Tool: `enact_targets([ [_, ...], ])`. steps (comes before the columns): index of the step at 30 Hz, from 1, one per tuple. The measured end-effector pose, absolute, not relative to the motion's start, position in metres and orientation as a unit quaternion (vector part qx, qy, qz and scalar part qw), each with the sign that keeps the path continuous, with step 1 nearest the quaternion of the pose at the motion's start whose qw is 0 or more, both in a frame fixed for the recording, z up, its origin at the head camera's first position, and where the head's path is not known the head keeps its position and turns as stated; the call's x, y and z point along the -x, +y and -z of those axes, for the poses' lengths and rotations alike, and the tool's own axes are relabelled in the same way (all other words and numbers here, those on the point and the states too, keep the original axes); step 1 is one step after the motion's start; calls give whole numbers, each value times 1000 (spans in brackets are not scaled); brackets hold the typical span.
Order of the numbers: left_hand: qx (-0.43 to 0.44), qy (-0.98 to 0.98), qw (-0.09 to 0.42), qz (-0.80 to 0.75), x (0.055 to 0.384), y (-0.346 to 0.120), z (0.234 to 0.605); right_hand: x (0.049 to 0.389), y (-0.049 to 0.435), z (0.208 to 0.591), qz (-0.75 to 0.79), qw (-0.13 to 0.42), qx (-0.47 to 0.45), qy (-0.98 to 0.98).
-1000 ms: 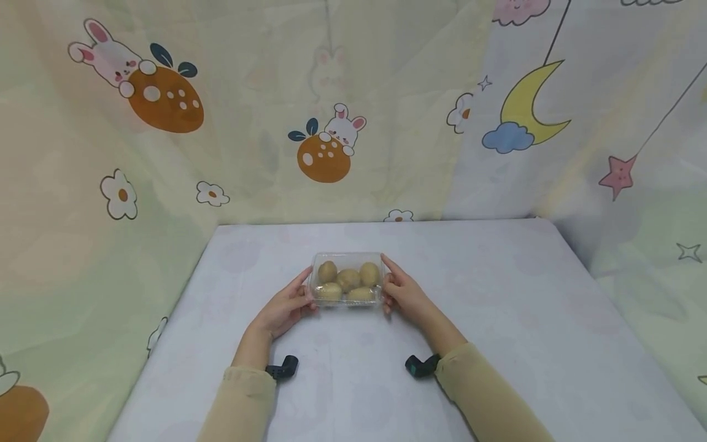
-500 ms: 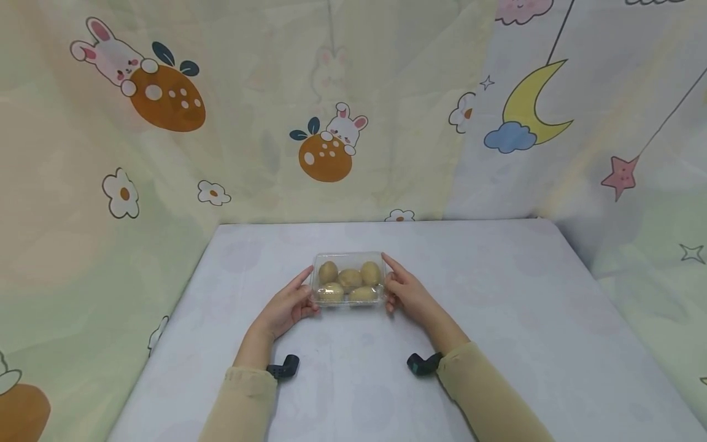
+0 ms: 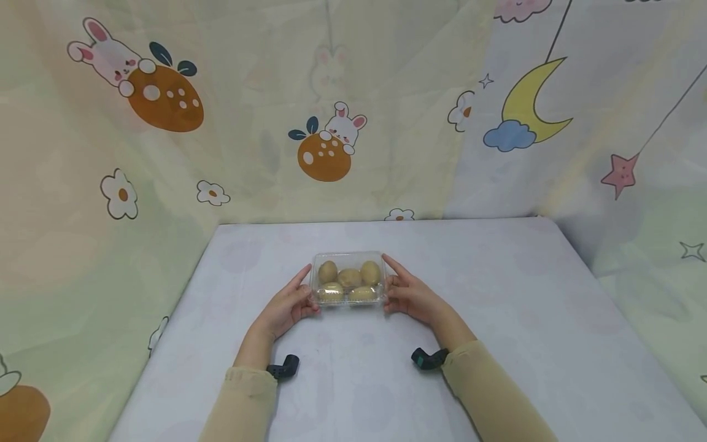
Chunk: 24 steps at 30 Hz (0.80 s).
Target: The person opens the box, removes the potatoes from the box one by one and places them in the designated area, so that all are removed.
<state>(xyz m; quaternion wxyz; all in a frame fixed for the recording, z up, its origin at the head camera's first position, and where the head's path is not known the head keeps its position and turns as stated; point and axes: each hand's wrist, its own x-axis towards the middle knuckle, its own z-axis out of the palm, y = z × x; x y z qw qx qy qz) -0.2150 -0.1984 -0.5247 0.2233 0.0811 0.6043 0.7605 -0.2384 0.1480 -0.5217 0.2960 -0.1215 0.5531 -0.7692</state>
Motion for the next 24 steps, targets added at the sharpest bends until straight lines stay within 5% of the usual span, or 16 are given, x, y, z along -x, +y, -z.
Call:
enact_targets([
  [12, -73, 595, 229, -767, 213, -198, 521, 235, 146, 516, 784, 319, 127, 517],
  [24, -71, 595, 236, -765, 214, -198, 520, 231, 131, 512, 792, 280, 64, 539],
])
